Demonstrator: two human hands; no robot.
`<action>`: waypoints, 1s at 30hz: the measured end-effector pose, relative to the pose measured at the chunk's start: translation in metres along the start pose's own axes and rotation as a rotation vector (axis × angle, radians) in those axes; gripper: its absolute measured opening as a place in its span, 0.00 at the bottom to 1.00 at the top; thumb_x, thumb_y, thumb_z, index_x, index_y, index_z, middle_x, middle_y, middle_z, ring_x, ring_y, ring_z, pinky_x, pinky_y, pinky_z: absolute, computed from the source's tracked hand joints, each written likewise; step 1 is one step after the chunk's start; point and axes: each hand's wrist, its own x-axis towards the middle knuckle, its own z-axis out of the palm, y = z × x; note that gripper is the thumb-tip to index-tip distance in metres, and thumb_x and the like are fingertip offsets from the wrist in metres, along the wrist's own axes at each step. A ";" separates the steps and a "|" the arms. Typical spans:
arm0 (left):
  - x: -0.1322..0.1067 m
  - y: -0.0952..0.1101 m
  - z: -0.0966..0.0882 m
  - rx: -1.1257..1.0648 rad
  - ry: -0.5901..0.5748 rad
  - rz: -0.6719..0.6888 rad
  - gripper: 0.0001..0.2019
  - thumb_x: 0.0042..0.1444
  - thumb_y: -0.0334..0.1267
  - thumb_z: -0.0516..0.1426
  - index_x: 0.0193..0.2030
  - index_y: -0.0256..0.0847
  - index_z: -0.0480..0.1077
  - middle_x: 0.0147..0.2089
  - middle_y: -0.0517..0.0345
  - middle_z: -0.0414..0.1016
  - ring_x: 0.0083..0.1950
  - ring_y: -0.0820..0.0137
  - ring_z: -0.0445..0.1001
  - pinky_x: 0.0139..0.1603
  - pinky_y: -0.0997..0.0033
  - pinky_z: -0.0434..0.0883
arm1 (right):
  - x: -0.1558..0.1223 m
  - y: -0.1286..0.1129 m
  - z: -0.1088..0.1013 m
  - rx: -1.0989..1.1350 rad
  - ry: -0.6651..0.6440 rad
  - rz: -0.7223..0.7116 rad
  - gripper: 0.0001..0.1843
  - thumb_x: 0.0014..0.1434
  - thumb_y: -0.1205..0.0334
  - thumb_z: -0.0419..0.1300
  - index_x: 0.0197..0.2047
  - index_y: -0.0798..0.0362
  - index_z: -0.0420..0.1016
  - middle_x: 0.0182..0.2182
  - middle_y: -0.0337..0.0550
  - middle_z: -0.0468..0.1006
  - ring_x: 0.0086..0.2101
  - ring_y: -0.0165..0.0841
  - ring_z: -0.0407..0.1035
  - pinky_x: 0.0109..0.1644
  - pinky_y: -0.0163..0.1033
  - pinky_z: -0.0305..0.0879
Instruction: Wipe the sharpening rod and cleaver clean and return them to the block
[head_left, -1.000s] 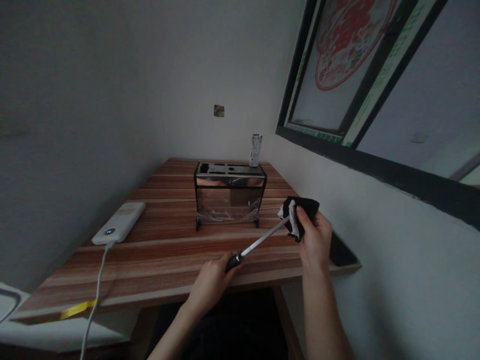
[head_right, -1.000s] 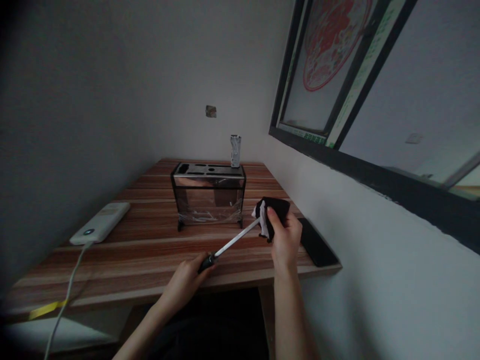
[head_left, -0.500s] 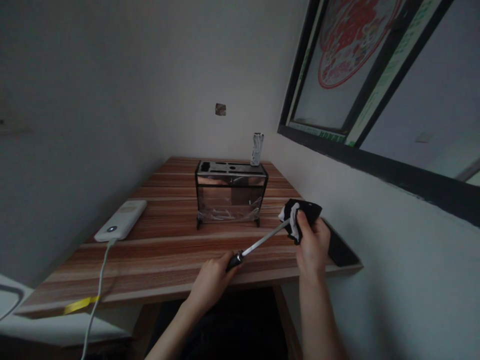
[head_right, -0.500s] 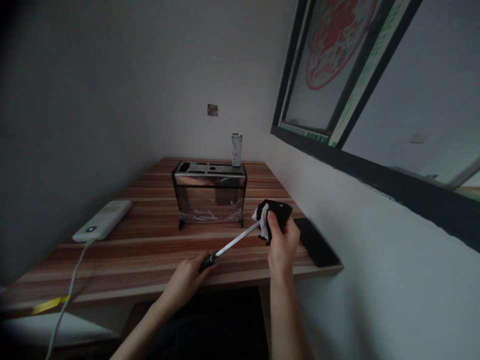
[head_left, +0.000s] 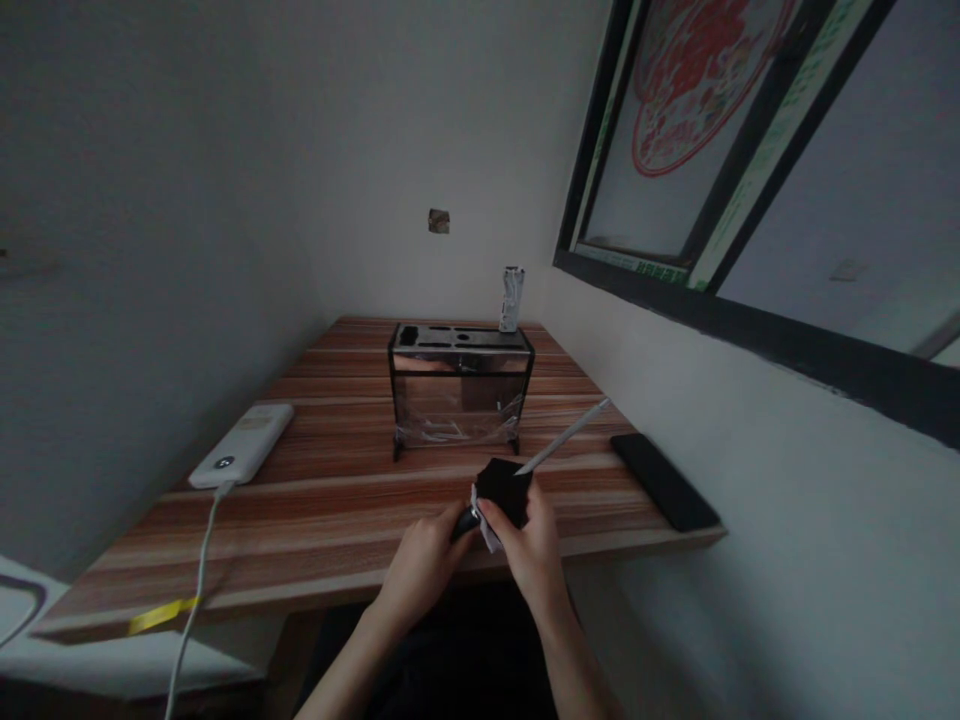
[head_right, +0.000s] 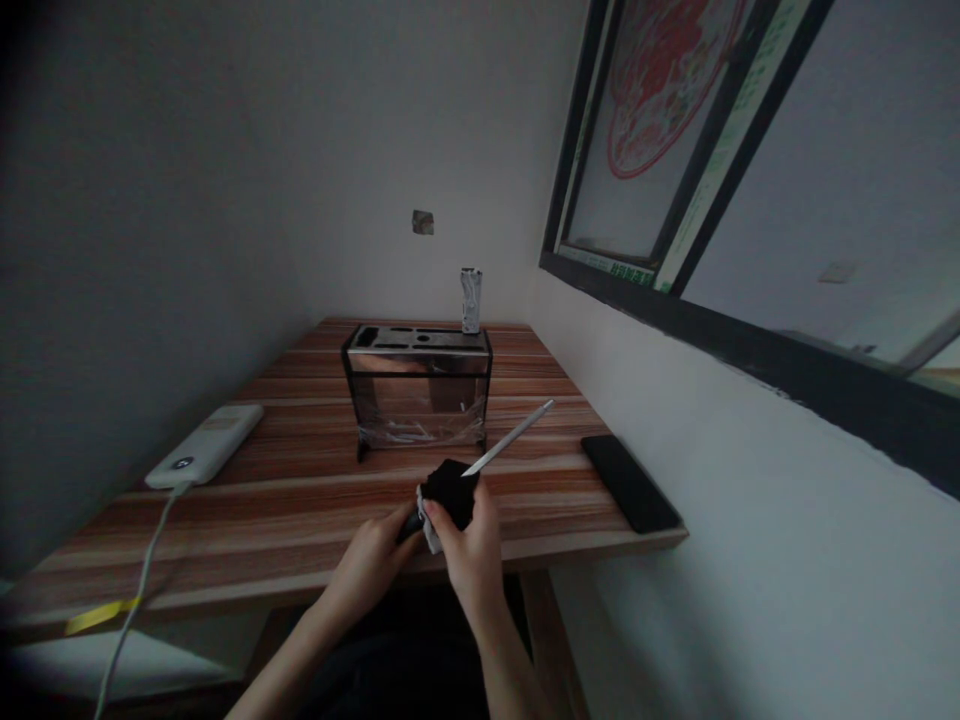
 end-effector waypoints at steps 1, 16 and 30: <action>0.000 0.001 -0.001 -0.002 -0.005 -0.009 0.12 0.59 0.36 0.51 0.48 0.43 0.68 0.41 0.52 0.78 0.45 0.61 0.76 0.41 0.72 0.67 | -0.001 0.001 0.002 0.000 0.000 0.003 0.21 0.47 0.56 0.66 0.43 0.54 0.71 0.38 0.49 0.80 0.40 0.42 0.74 0.45 0.46 0.69; -0.001 -0.006 0.002 -0.032 0.014 0.057 0.08 0.58 0.35 0.51 0.42 0.42 0.69 0.37 0.54 0.78 0.39 0.62 0.77 0.35 0.75 0.65 | -0.005 -0.002 -0.002 0.052 -0.063 0.009 0.18 0.51 0.56 0.64 0.43 0.54 0.71 0.38 0.48 0.79 0.40 0.41 0.74 0.45 0.46 0.70; -0.001 -0.005 0.003 -0.042 0.049 0.069 0.07 0.60 0.41 0.52 0.39 0.43 0.69 0.33 0.57 0.77 0.35 0.66 0.76 0.31 0.76 0.60 | 0.029 -0.028 -0.035 -0.006 0.029 -0.126 0.17 0.50 0.54 0.65 0.40 0.55 0.75 0.33 0.48 0.80 0.33 0.38 0.74 0.33 0.40 0.71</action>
